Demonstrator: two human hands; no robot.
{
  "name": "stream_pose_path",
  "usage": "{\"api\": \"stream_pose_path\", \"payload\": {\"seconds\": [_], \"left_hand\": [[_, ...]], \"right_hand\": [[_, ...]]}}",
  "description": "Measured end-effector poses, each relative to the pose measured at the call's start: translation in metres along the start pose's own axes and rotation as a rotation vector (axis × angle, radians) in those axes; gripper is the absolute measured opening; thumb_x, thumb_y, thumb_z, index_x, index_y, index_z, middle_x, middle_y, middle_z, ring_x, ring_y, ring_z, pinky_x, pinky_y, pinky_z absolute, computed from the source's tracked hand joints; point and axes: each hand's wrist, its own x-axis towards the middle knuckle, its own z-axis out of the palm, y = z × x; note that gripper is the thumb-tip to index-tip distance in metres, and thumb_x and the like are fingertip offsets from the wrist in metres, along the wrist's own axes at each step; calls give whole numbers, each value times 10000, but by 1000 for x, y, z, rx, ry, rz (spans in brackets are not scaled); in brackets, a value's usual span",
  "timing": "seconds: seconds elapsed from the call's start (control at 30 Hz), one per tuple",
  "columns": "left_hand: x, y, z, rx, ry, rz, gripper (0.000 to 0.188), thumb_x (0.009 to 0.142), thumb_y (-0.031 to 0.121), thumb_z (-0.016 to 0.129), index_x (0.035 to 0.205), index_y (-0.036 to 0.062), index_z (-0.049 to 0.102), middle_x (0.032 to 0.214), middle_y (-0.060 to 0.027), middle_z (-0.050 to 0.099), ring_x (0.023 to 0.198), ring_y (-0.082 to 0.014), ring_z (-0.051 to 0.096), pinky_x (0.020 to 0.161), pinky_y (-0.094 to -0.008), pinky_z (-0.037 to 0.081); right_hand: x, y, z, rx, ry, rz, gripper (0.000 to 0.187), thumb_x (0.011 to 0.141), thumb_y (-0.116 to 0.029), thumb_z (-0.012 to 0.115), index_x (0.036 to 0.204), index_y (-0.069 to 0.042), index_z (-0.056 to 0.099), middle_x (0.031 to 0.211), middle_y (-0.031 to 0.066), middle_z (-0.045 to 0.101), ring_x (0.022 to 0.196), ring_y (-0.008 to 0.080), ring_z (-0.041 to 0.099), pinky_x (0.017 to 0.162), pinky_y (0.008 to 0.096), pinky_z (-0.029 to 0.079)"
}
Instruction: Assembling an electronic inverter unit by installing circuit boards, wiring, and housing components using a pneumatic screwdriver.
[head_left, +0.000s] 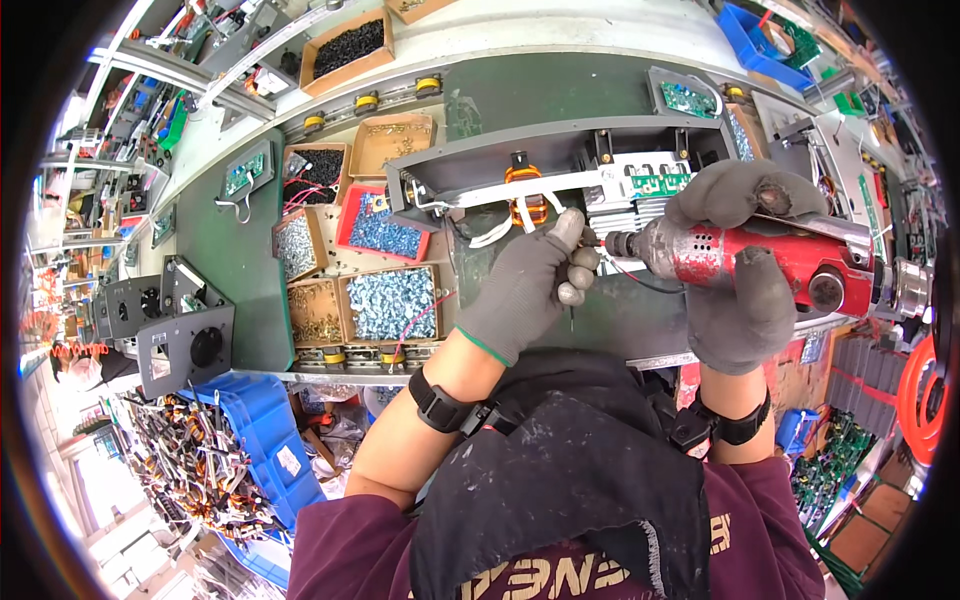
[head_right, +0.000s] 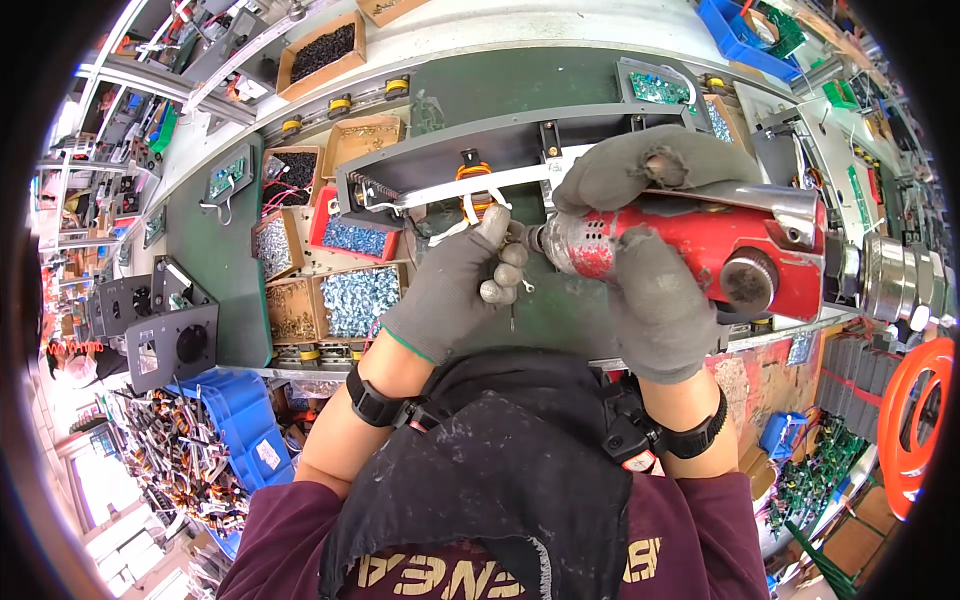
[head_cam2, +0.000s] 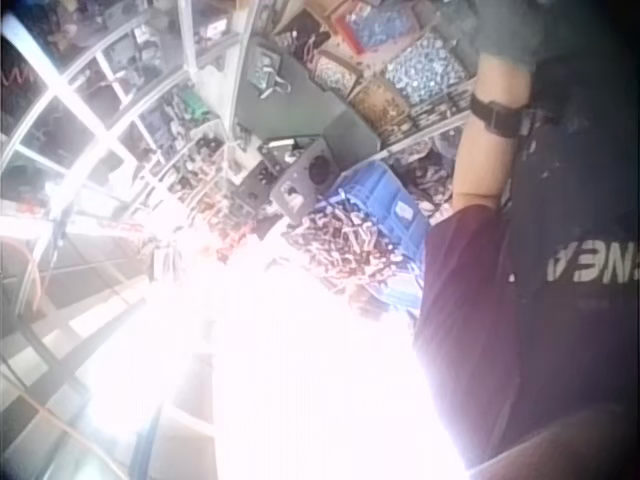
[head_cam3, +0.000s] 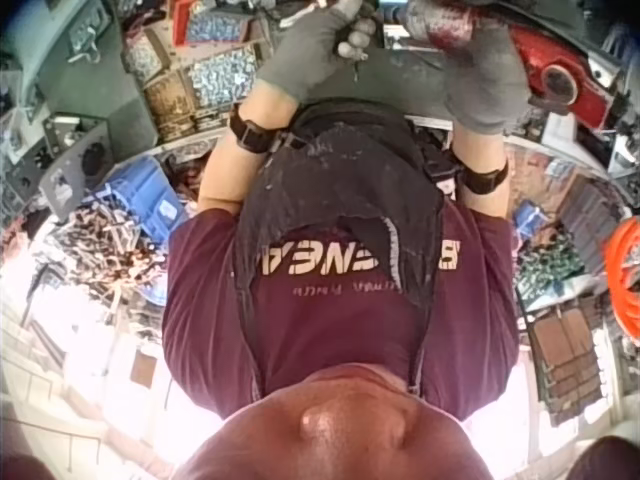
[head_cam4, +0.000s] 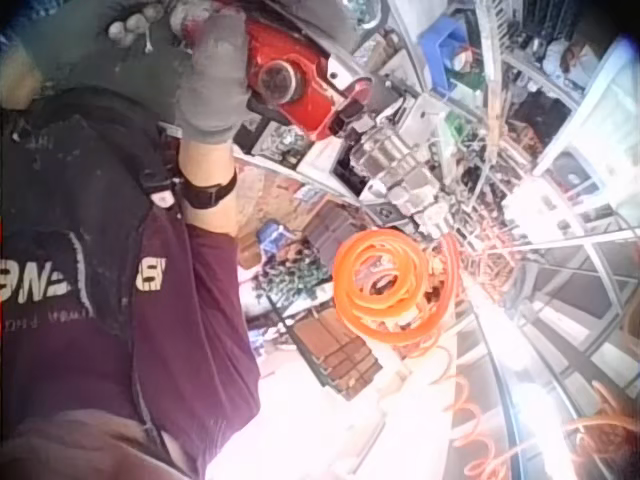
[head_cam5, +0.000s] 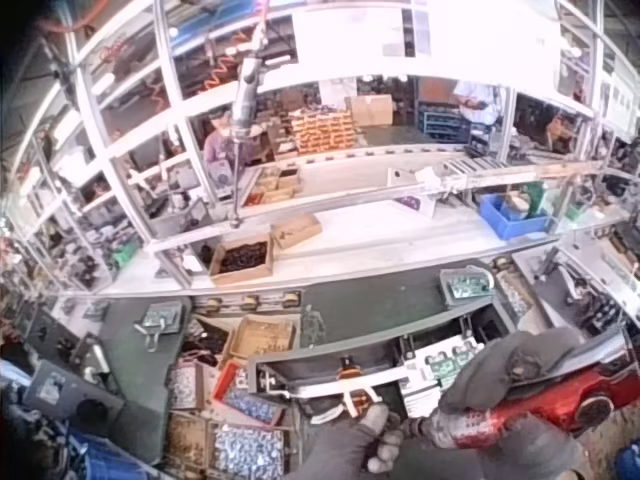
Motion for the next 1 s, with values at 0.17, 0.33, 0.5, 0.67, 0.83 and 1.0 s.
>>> {"api": "stream_pose_path", "payload": {"seconds": [0.17, 0.33, 0.5, 0.67, 0.83, 1.0], "left_hand": [[0, -3, 1, 71, 66, -38, 390, 926, 439, 534, 942, 50, 524, 701, -16, 499, 502, -66, 415, 406, -167, 332], [-9, 5, -14, 466, 45, 35, 469, 947, 470, 481, 949, 10, 566, 658, -4, 512, 483, -64, 431, 419, -187, 354], [-19, 13, -39, 1759, 249, 712, 329, 798, 180, 648, 1119, 138, 593, 800, -52, 534, 693, -182, 565, 570, -288, 441], [5, 2, -41, 2152, 53, 978, 464, 701, 163, 695, 1145, 261, 606, 803, -38, 508, 748, -229, 555, 649, -380, 426], [26, 2, -34, 2118, 20, 1086, 346, 690, 152, 688, 1022, 234, 642, 774, -26, 505, 735, -228, 551, 634, -375, 428], [40, 6, -24, 2077, -17, 1155, 304, 650, 139, 690, 947, 192, 654, 763, -20, 507, 723, -218, 549, 618, -361, 433]], "right_hand": [[-11, 2, -2, -149, 26, 44, 363, 774, -206, 644, 1088, -98, 499, 824, 75, 474, 749, 224, 472, 635, 372, 445], [-18, -4, -9, -107, 68, 82, 375, 768, -214, 647, 1085, -91, 489, 823, 68, 452, 747, 206, 450, 610, 364, 441], [-28, -2, -27, 249, 106, 323, 367, 792, -161, 579, 1125, -45, 478, 963, 116, 574, 879, 241, 568, 776, 424, 498], [-44, 20, -40, 216, 335, 456, 269, 833, -119, 519, 1090, -44, 501, 916, 84, 600, 805, 215, 600, 735, 379, 521], [-46, 27, -46, 230, 408, 471, 225, 843, -131, 530, 1048, -39, 510, 901, 85, 604, 797, 219, 608, 726, 370, 527], [-43, 21, -53, 289, 486, 502, 235, 849, -162, 568, 1045, -44, 511, 902, 79, 606, 805, 223, 604, 735, 372, 521]]}}
